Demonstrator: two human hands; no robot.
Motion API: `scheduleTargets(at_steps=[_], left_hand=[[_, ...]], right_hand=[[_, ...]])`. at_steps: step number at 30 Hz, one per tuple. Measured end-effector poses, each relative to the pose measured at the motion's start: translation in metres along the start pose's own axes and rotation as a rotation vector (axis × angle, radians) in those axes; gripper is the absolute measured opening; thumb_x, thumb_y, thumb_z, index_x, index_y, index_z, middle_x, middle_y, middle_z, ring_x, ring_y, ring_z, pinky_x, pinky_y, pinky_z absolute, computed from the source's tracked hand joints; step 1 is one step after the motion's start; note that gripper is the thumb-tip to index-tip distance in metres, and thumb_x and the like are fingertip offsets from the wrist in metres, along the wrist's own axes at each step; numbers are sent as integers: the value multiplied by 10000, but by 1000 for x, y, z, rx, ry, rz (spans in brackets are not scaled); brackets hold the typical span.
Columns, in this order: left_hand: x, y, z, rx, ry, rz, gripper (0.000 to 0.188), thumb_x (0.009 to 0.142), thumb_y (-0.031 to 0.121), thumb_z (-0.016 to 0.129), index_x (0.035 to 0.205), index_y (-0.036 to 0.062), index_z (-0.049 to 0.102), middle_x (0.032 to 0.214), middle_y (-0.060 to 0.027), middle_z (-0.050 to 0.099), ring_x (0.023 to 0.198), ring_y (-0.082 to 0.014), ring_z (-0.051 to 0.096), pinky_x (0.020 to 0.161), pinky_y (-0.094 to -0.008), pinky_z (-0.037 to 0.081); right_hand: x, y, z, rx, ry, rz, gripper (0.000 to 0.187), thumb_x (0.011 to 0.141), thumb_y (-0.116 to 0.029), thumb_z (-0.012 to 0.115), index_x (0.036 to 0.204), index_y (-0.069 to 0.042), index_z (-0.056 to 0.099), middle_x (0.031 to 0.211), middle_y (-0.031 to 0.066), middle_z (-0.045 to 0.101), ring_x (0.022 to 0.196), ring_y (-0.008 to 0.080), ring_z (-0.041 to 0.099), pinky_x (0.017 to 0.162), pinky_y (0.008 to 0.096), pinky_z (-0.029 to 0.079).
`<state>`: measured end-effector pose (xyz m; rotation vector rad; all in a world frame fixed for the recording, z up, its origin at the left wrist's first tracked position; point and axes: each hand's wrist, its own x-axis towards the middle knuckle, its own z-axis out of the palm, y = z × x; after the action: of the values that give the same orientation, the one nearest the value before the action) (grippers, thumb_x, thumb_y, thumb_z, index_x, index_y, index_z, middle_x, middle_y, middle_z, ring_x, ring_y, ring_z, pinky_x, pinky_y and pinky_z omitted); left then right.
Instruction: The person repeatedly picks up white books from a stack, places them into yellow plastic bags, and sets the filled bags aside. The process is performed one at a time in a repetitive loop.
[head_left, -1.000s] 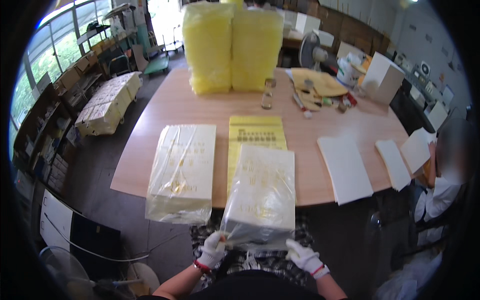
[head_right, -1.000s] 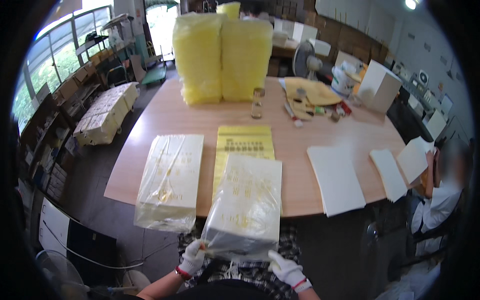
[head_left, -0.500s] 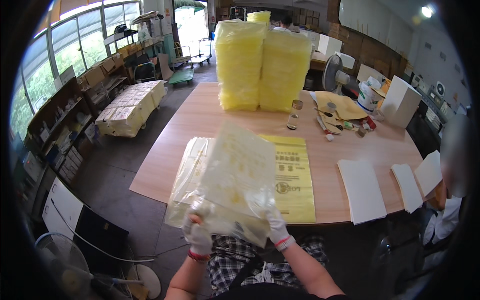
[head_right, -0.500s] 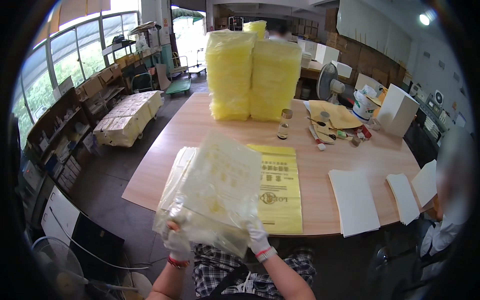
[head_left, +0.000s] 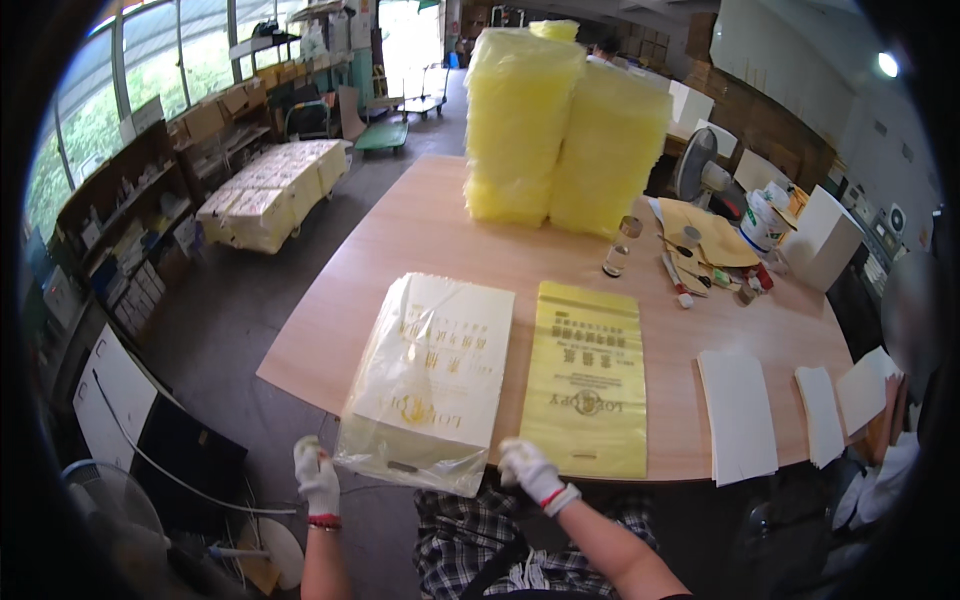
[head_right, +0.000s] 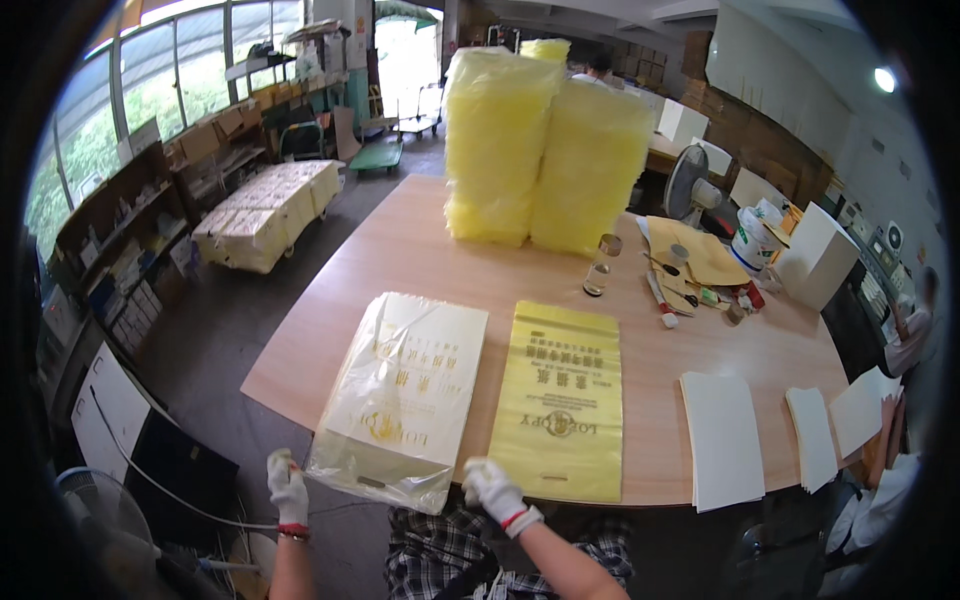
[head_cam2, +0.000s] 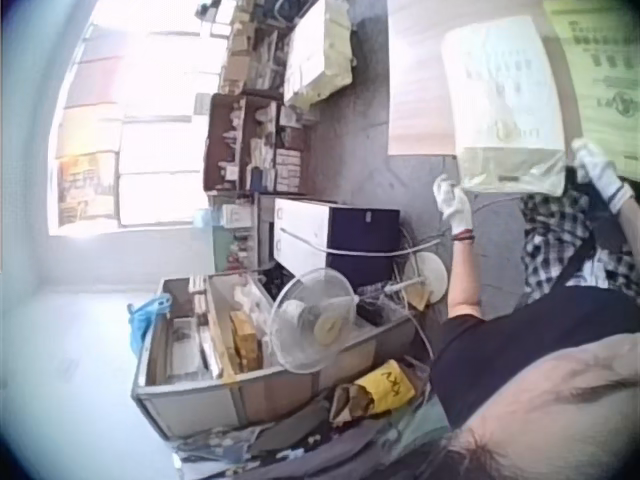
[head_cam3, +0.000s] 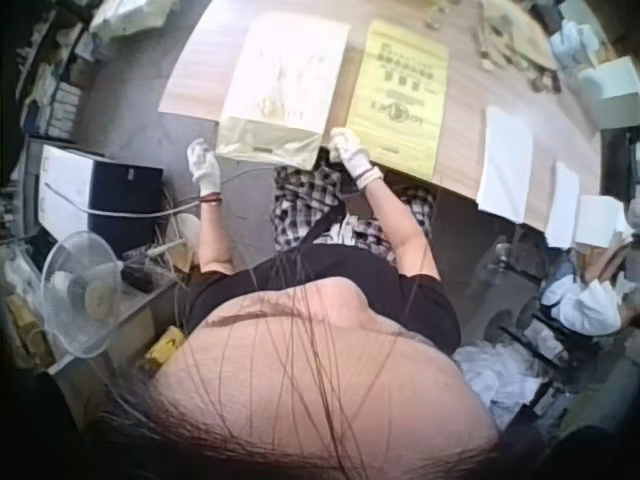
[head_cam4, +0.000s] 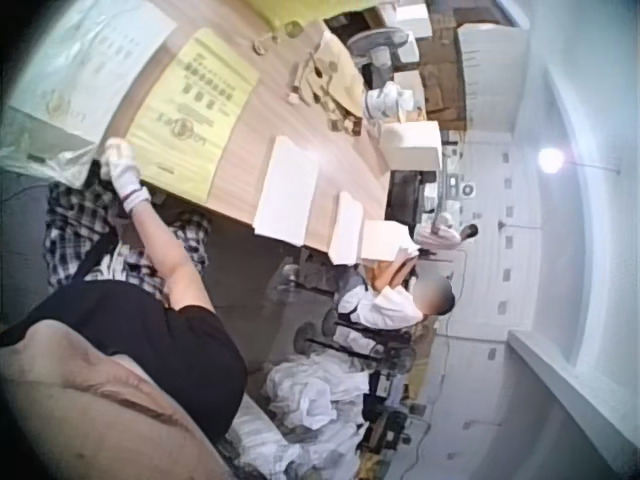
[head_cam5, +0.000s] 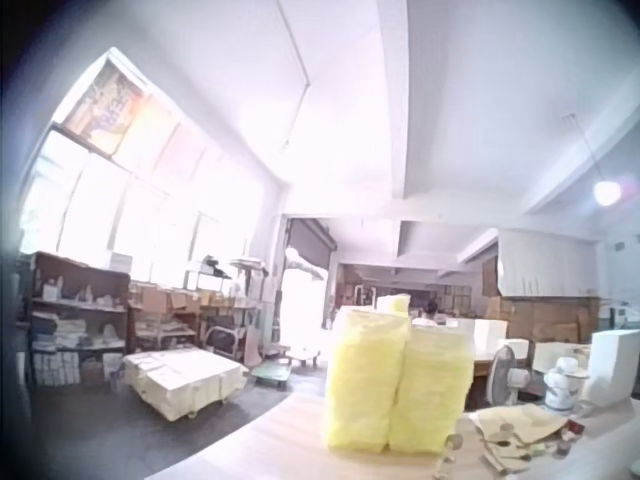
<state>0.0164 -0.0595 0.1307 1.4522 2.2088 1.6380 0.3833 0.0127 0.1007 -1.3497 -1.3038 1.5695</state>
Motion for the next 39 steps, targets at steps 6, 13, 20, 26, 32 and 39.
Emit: scheduleTargets(at_steps=[6, 13, 20, 26, 32, 39], left_hand=[[84, 48, 71, 230, -328, -9, 240, 808, 191, 524, 951, -1, 545, 1031, -231, 564, 951, -387, 546, 816, -412, 433], [116, 27, 101, 456, -604, -299, 389, 863, 394, 440, 925, 19, 523, 924, -257, 586, 889, -418, 557, 758, -472, 424], [106, 12, 105, 414, -456, -176, 342, 872, 302, 472, 1029, -1, 502, 982, -257, 556, 922, -410, 529, 791, -443, 419], [-4, -56, 89, 289, -133, -165, 553, 853, 206, 507, 1294, -66, 314, 1286, -239, 380, 1189, -377, 388, 995, -376, 320], [-113, 56, 57, 92, -134, -82, 674, 659, -10, 623, 1263, -57, 330, 1324, -243, 327, 1206, -379, 381, 1015, -401, 321], [-110, 235, 180, -214, -826, 587, 210, 662, 102, 707, 844, 78, 604, 1015, -105, 589, 982, -316, 539, 806, -388, 461]], right_hand=[[106, -37, 3, 110, 299, 85, 462, 880, -199, 533, 1272, -17, 370, 1058, 125, 557, 911, 202, 580, 729, 303, 484], [142, -39, 66, -151, 233, 55, 748, 813, -281, 528, 1386, 14, 148, 1274, 244, 445, 1076, 349, 513, 858, 370, 421], [114, -71, 71, -374, 210, 56, 808, 811, -348, 557, 1385, 22, 125, 1306, 264, 402, 1156, 356, 460, 933, 358, 379], [5, -41, 85, -381, 125, -177, 894, 761, -398, 658, 1387, 1, 161, 1279, 246, 434, 1143, 330, 481, 947, 346, 375], [-64, 84, 33, -159, -548, 47, 555, 892, -336, 507, 1319, -6, 374, 1260, 143, 492, 1161, 199, 467, 985, 283, 336], [-117, 61, -58, 282, -39, 260, 477, 890, -241, 560, 1266, 15, 415, 989, 63, 597, 816, 102, 583, 715, 193, 463]])
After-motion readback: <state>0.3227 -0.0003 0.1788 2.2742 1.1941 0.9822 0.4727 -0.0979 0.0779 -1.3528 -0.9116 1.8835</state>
